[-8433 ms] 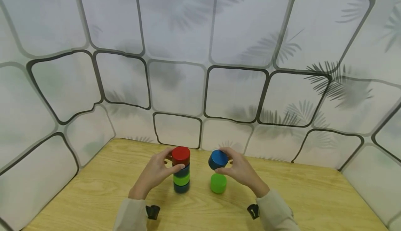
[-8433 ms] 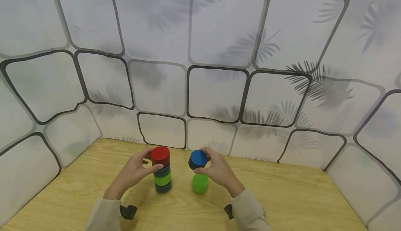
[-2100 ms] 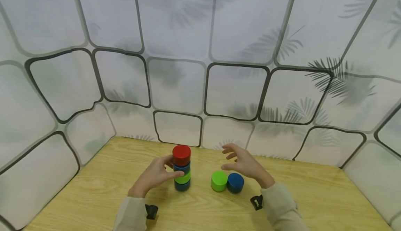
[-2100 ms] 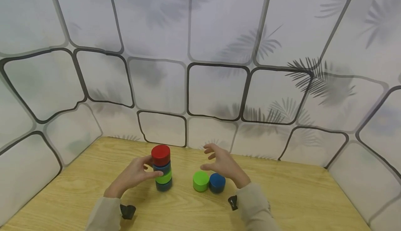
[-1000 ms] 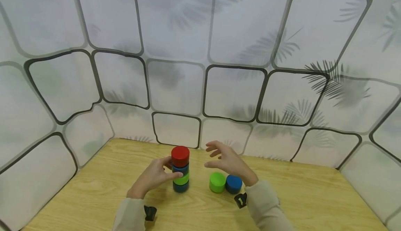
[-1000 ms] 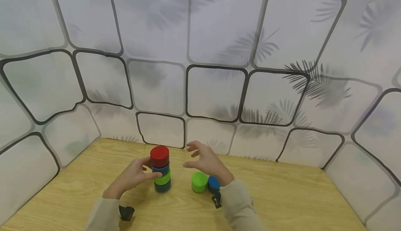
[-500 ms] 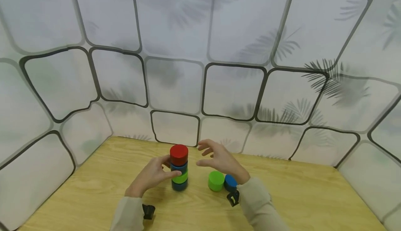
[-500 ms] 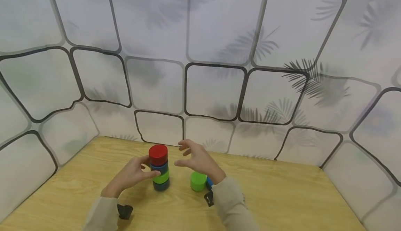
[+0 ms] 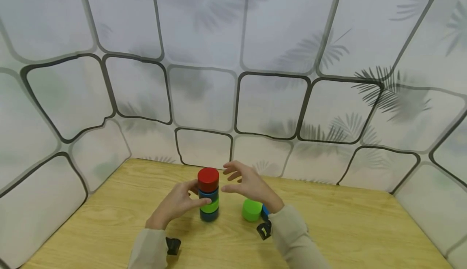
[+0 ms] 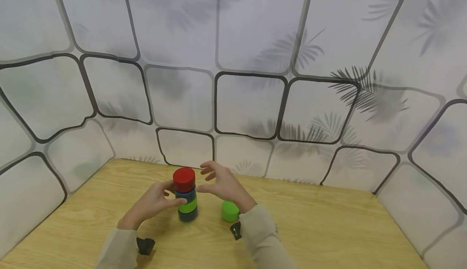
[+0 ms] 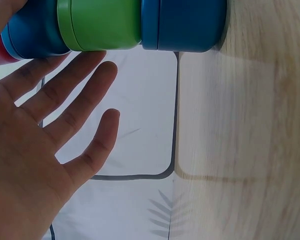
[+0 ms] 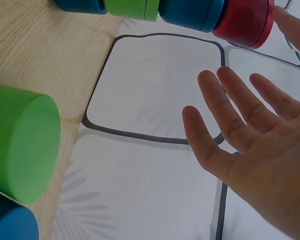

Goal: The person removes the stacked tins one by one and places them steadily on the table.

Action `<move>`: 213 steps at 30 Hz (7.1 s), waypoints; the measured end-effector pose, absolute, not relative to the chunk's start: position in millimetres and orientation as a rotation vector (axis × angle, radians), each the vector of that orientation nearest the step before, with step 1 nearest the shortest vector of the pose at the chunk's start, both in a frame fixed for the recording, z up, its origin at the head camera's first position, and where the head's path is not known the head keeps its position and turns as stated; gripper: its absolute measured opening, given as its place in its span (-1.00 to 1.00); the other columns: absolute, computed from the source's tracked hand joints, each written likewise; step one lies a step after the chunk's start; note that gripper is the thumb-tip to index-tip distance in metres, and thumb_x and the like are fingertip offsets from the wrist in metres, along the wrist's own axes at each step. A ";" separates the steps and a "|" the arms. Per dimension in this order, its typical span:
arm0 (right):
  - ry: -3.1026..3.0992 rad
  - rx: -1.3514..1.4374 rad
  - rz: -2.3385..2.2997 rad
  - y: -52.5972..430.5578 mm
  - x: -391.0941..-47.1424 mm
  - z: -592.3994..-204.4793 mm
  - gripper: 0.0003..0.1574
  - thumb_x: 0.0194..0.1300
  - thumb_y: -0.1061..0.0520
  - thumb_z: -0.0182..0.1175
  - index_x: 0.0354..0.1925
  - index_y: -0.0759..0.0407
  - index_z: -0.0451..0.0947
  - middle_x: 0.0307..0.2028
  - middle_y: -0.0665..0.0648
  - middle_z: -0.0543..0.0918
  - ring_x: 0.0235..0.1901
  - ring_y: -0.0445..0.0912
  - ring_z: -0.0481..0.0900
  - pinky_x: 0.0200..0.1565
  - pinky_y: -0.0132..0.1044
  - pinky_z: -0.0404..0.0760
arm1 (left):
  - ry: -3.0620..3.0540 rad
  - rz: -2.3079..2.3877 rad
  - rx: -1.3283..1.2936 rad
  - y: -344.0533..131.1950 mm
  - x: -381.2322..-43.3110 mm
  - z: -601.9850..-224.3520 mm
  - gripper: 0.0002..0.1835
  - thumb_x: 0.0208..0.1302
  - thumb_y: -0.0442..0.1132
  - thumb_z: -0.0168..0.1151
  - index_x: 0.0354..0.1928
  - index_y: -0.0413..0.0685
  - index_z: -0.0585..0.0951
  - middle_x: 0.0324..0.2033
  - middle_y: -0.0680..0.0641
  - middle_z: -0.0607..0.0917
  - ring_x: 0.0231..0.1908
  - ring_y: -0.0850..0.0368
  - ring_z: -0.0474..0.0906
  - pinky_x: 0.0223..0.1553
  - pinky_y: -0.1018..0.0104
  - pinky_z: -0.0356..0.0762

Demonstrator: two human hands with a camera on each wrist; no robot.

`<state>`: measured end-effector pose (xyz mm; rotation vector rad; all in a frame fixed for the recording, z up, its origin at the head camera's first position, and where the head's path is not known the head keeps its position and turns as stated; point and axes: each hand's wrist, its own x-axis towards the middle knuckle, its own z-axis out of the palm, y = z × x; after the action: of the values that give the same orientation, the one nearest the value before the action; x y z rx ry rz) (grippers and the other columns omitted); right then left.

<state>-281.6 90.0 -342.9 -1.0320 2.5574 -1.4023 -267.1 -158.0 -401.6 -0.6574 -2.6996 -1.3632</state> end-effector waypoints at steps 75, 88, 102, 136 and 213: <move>2.651 -1.020 -1.411 73.4 -280.2 -349.0 -0.37 0.24 0.20 0.46 0.22 0.31 0.47 0.04 0.19 0.66 -0.07 0.04 0.60 -0.05 -0.09 0.58 | -2.687 -1.382 -0.673 -159.0 -268.6 -404.3 -0.51 0.30 -0.02 0.43 0.14 -0.17 0.64 -0.21 0.10 0.71 -0.16 0.12 0.57 -0.08 -0.03 0.53; 2.697 -1.007 -1.409 87.5 -280.7 -353.2 -0.38 0.20 0.23 0.48 0.16 0.35 0.49 -0.01 0.22 0.66 -0.11 0.06 0.62 -0.08 -0.05 0.61 | -2.695 -1.390 -0.668 -158.5 -266.6 -402.4 -0.47 0.30 -0.02 0.43 0.17 -0.22 0.62 -0.19 0.06 0.71 -0.15 0.12 0.56 -0.09 -0.01 0.53; 2.721 -1.007 -1.378 101.1 -279.9 -358.2 -0.38 0.21 0.20 0.47 0.19 0.31 0.50 0.02 0.19 0.65 -0.11 0.01 0.60 -0.05 -0.11 0.56 | -2.686 -1.363 -0.663 -159.0 -264.6 -402.5 -0.47 0.29 -0.03 0.44 0.17 -0.24 0.62 -0.22 0.06 0.70 -0.17 0.14 0.57 -0.09 -0.06 0.56; 2.739 -0.855 -1.380 147.6 -277.5 -370.8 -0.35 0.23 0.13 0.47 0.21 0.32 0.49 0.02 0.17 0.64 -0.08 0.01 0.59 0.00 0.13 0.55 | -2.698 -1.357 -0.636 -157.6 -262.9 -401.1 -0.47 0.29 -0.03 0.44 0.17 -0.22 0.63 -0.23 0.07 0.68 -0.17 0.15 0.56 -0.08 -0.06 0.54; 2.879 -0.769 -1.233 219.8 -271.3 -394.6 -0.40 0.12 0.10 0.54 0.03 0.35 0.54 -0.23 0.06 0.73 -0.25 -0.10 0.65 -0.26 -0.22 0.57 | -2.698 -1.361 -0.640 -158.3 -263.9 -402.2 -0.47 0.28 -0.03 0.44 0.16 -0.23 0.62 -0.22 0.07 0.69 -0.17 0.15 0.56 -0.08 -0.05 0.55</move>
<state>-271.3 219.8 -394.6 -0.7686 2.8786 -1.2332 -263.9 -158.3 -402.2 -0.6396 -2.6982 -1.3613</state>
